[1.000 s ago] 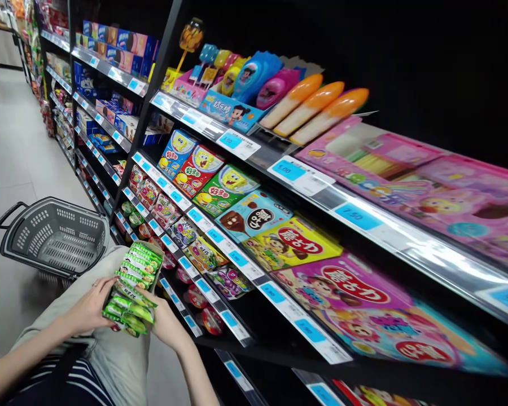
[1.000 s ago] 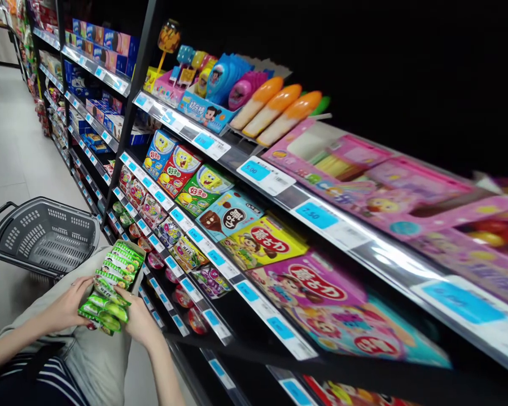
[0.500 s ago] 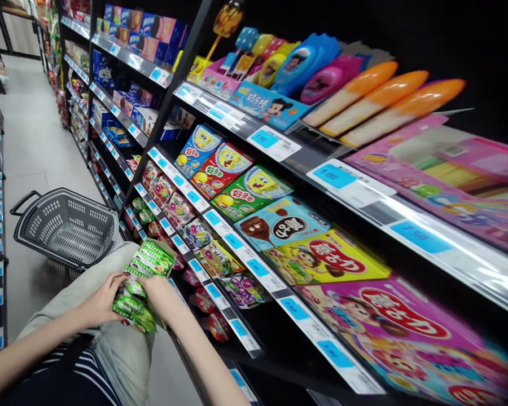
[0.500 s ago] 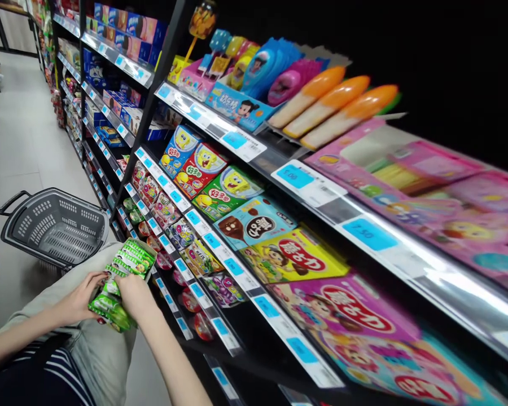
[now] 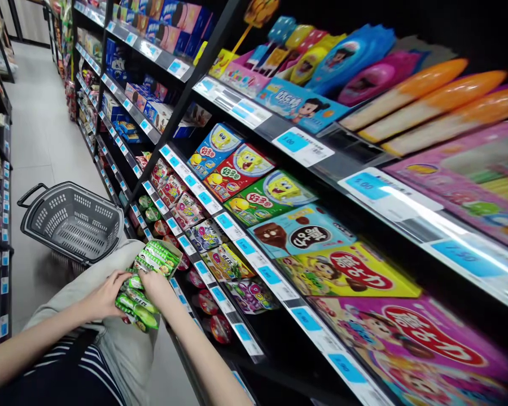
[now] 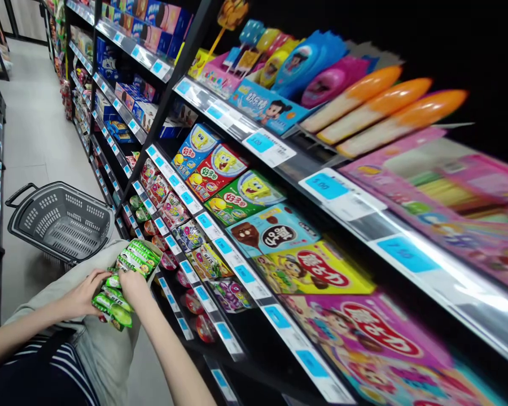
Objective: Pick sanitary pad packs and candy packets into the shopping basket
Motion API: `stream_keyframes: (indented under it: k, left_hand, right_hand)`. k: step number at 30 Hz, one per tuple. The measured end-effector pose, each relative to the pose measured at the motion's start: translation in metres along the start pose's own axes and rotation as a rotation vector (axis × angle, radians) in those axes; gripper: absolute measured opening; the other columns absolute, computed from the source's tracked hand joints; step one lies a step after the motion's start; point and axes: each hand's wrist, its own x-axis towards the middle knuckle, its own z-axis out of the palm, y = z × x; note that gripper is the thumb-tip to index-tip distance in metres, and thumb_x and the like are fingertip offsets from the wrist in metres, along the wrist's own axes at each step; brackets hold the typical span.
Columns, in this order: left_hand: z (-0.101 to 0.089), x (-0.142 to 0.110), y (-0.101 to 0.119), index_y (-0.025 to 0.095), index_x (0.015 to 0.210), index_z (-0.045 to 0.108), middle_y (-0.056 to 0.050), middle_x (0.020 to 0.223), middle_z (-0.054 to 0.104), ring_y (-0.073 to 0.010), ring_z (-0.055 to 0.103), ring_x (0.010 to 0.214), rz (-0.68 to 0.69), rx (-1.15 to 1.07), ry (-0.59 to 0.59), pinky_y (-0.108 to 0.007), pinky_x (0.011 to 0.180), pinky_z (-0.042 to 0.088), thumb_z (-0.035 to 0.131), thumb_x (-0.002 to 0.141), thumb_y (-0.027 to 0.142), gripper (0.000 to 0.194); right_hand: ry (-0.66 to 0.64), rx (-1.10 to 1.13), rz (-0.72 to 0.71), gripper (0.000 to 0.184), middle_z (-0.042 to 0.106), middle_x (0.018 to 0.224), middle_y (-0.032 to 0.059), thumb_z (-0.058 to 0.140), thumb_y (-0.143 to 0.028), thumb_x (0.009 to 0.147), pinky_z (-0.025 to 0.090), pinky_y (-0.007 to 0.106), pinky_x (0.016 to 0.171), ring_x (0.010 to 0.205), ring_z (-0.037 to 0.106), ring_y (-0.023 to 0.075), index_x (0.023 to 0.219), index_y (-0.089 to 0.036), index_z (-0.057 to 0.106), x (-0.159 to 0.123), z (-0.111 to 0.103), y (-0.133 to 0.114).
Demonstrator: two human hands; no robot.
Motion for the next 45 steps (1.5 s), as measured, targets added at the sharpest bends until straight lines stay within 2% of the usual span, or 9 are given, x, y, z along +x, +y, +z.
stream_keyframes:
  k: [6, 9, 11, 14, 18, 21, 27, 34, 45]
  left_hand:
    - [0.002, 0.003, 0.002, 0.025, 0.142, 0.036, -0.014, 0.136, 0.045, -0.0332, 0.052, 0.126, 0.016, 0.002, 0.022, -0.050, 0.106, 0.046, 0.086, 0.064, 0.026, 0.093]
    - [0.000, 0.004, 0.005, 0.020, 0.144, 0.033, -0.018, 0.140, 0.043, -0.0339, 0.048, 0.131, 0.021, 0.015, 0.035, -0.052, 0.110, 0.042, 0.086, 0.064, 0.027, 0.096]
    - [-0.003, 0.005, 0.008, 0.020, 0.148, 0.028, -0.019, 0.149, 0.037, -0.0355, 0.038, 0.139, 0.075, 0.041, 0.013, -0.054, 0.116, 0.035, 0.085, 0.065, 0.028, 0.101]
    - [-0.008, 0.009, 0.014, 0.021, 0.152, 0.022, -0.018, 0.154, 0.035, -0.0369, 0.028, 0.146, 0.210, 0.085, -0.075, -0.054, 0.120, 0.027, 0.084, 0.066, 0.029, 0.106]
    - [-0.007, 0.018, 0.016, 0.017, 0.153, 0.017, -0.023, 0.148, 0.040, -0.0428, 0.035, 0.139, 0.208, 0.115, -0.064, -0.062, 0.115, 0.030, 0.086, 0.062, 0.039, 0.116]
    - [-0.005, 0.021, 0.016, 0.015, 0.150, 0.019, -0.024, 0.140, 0.044, -0.0447, 0.042, 0.132, 0.231, 0.145, 0.021, -0.065, 0.110, 0.035, 0.087, 0.058, 0.045, 0.118]
    - [-0.009, 0.026, 0.033, 0.024, 0.147, 0.033, -0.019, 0.157, 0.029, -0.0460, 0.028, 0.143, 0.501, 0.260, -0.061, -0.059, 0.114, 0.033, 0.078, 0.072, 0.038, 0.089]
    - [-0.008, 0.033, 0.034, 0.009, 0.138, 0.051, -0.019, 0.113, 0.069, -0.0346, 0.057, 0.122, 0.677, 0.368, -0.108, -0.046, 0.106, 0.047, 0.059, 0.090, 0.037, 0.056]
    - [-0.011, 0.018, 0.010, 0.017, 0.146, 0.041, -0.016, 0.133, 0.065, -0.0303, 0.057, 0.128, 0.566, 0.341, -0.053, -0.044, 0.114, 0.043, 0.060, 0.092, 0.042, 0.063]
  right_hand:
    - [0.012, 0.301, -0.219, 0.050, 0.069, 0.126, 0.0085, 0.073, -0.017, 0.082, 0.049, 0.026, 0.098, 0.114, 0.065, 0.0200, 0.131, -0.017, 0.059, -0.037, -0.018, 0.033]
    - [0.051, 0.361, -0.233, 0.048, 0.066, 0.130, 0.0098, 0.070, -0.022, 0.085, 0.045, 0.029, 0.102, 0.120, 0.061, 0.0228, 0.131, -0.014, 0.060, -0.047, -0.031, 0.041]
    - [0.060, 0.353, -0.227, 0.029, 0.073, 0.116, 0.0088, 0.057, -0.024, 0.094, 0.049, 0.028, 0.094, 0.108, 0.067, 0.0216, 0.120, -0.013, 0.067, -0.042, -0.036, 0.044]
    - [0.060, 0.286, -0.216, 0.031, 0.075, 0.091, 0.0055, 0.041, -0.020, 0.102, 0.052, 0.028, 0.081, 0.086, 0.069, 0.0178, 0.101, -0.013, 0.071, -0.018, -0.040, 0.045]
    - [0.049, 0.117, -0.204, 0.008, 0.072, 0.097, 0.0039, 0.062, -0.017, 0.094, 0.053, 0.038, 0.087, 0.094, 0.068, 0.0192, 0.098, -0.014, 0.068, 0.015, -0.037, 0.037]
    - [0.024, -0.017, -0.213, 0.011, 0.069, 0.102, 0.0049, 0.065, -0.022, 0.093, 0.053, 0.044, 0.091, 0.099, 0.066, 0.0217, 0.100, -0.014, 0.067, 0.024, -0.032, 0.029]
    - [-0.006, -0.128, -0.211, 0.014, 0.069, 0.098, 0.0043, 0.064, -0.028, 0.095, 0.056, 0.040, 0.084, 0.091, 0.067, 0.0195, 0.097, -0.014, 0.067, 0.024, -0.016, 0.035]
    - [0.103, -0.046, -0.294, 0.007, 0.065, 0.088, 0.0003, 0.062, -0.019, 0.094, 0.052, 0.035, 0.080, 0.087, 0.064, 0.0175, 0.089, -0.015, 0.064, 0.018, -0.013, 0.051]
    - [0.322, -0.050, -0.071, 0.027, 0.059, 0.108, 0.0124, 0.035, -0.004, 0.096, 0.038, 0.030, 0.064, 0.075, 0.062, 0.0198, 0.106, -0.016, 0.058, -0.032, -0.013, 0.058]
